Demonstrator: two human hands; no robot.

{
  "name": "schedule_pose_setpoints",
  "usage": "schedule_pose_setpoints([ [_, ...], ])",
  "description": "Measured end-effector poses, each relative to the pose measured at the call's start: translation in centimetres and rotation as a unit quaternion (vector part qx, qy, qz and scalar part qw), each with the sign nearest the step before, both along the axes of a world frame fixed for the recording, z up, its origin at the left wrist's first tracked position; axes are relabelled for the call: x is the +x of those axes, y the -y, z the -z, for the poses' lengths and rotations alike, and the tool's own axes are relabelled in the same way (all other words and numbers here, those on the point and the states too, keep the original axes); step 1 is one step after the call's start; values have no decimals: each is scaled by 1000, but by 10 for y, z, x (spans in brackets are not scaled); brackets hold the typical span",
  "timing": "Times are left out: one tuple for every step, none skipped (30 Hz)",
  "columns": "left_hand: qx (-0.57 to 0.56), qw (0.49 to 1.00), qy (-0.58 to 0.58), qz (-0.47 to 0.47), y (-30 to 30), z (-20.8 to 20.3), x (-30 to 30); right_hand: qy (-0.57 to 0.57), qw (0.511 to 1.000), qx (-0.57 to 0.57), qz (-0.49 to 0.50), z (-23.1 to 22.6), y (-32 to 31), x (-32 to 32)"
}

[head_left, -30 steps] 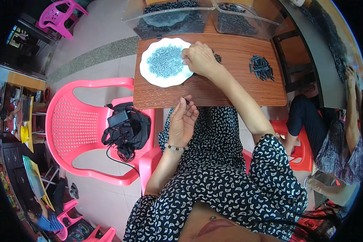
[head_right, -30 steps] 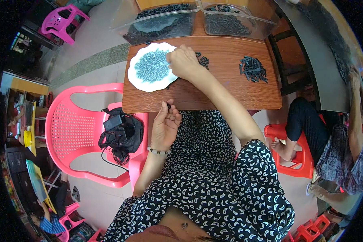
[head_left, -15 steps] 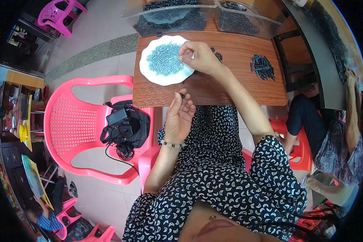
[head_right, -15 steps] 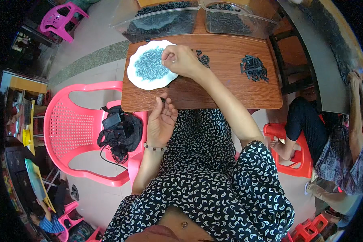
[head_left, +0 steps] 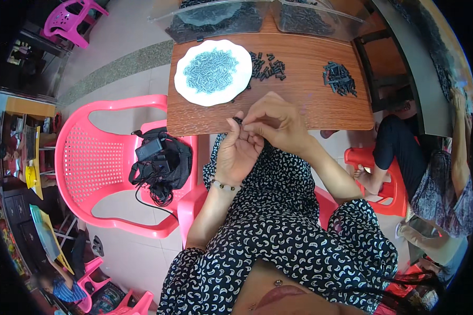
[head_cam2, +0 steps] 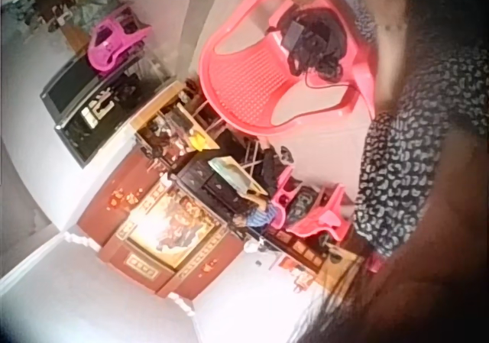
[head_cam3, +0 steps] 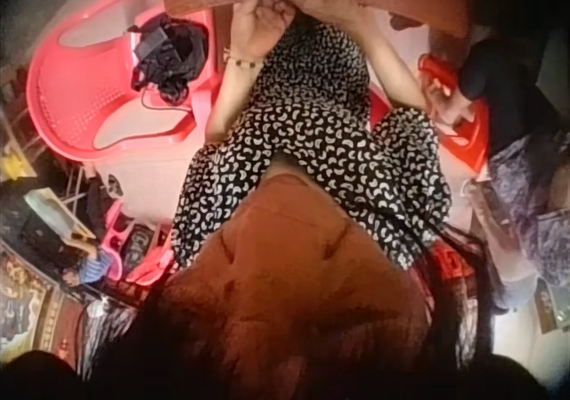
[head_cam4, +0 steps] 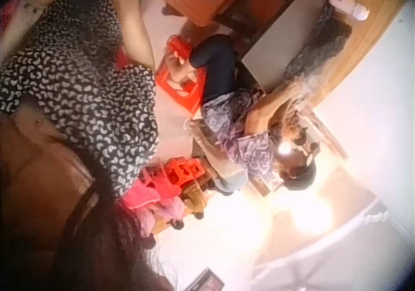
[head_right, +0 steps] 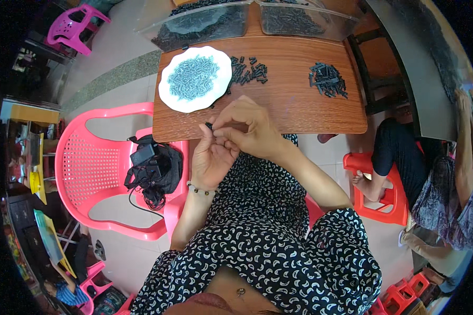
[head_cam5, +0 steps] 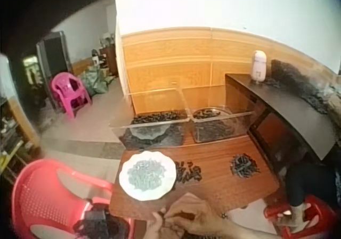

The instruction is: The person sorts small black components and blue beads by hand, organizing them into separate piles on a wooden table.

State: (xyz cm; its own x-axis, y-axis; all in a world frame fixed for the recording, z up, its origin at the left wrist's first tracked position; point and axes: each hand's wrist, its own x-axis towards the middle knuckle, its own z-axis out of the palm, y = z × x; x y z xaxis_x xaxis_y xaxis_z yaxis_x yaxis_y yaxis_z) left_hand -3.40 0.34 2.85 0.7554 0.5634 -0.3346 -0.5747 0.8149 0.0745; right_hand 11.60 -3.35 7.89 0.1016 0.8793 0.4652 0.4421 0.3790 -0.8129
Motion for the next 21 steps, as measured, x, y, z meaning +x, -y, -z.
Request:
schedule_pose_setpoints([
  [-7, 1000, 4, 8, 1, 1, 1, -1, 1000, 1, 1, 1, 1, 1],
  [-7, 1000, 3, 9, 3, 2, 1, 19, 1000, 6, 7, 3, 2, 2],
  [-2, 1000, -4, 15, 4, 3, 2, 38, 999, 11, 12, 4, 2, 3],
  [3, 1000, -10, 20, 5, 3, 2, 38, 999, 12, 12, 5, 3, 3],
  [4, 1000, -11, 20, 6, 5, 2, 38, 999, 3, 14, 6, 4, 4],
  [2, 1000, -13, 23, 6, 7, 2, 39, 999, -5, 15, 7, 4, 4],
  [0, 1000, -15, 26, 7, 8, 2, 39, 999, -5, 16, 7, 5, 4],
  [0, 1000, -15, 26, 7, 8, 2, 42, 999, -16, 22, 7, 5, 4],
  [0, 999, -19, 32, 7, 6, 2, 46, 998, -28, 27, 7, 5, 4],
  [0, 999, -22, 38, 8, 4, 2, 45, 998, -28, 27, 7, 6, 4],
  [0, 999, -22, 38, 9, 2, 2, 43, 998, -35, 25, 7, 6, 4],
  [-15, 999, -28, 34, 9, 1, 3, 42, 998, -43, 25, 7, 7, 4],
  [-30, 999, -33, 30, 10, 0, 4, 43, 998, -43, 26, 7, 7, 5],
  [-31, 999, -31, 32, 10, -1, 5, 40, 998, -46, 24, 8, 8, 7],
  [-50, 998, -7, 34, 10, -1, 5, 37, 998, -48, 22, 9, 9, 9],
  [-69, 997, 18, 37, 11, -1, 5, 39, 998, -49, 23, 8, 9, 11],
  [-70, 997, 21, 40, 11, 2, 4, 40, 998, -31, 33, 5, 9, 13],
  [-82, 995, 37, 39, 11, 4, 3, 41, 998, -12, 44, 3, 9, 16],
  [-95, 993, 53, 39, 12, 6, 3, 45, 998, -13, 47, 2, 9, 22],
  [-97, 994, 42, 41, 12, 6, 2, 55, 995, -37, 72, 2, 11, 31],
  [-99, 993, 49, 44, 12, 7, 1, 65, 991, -61, 97, 2, 14, 39],
])
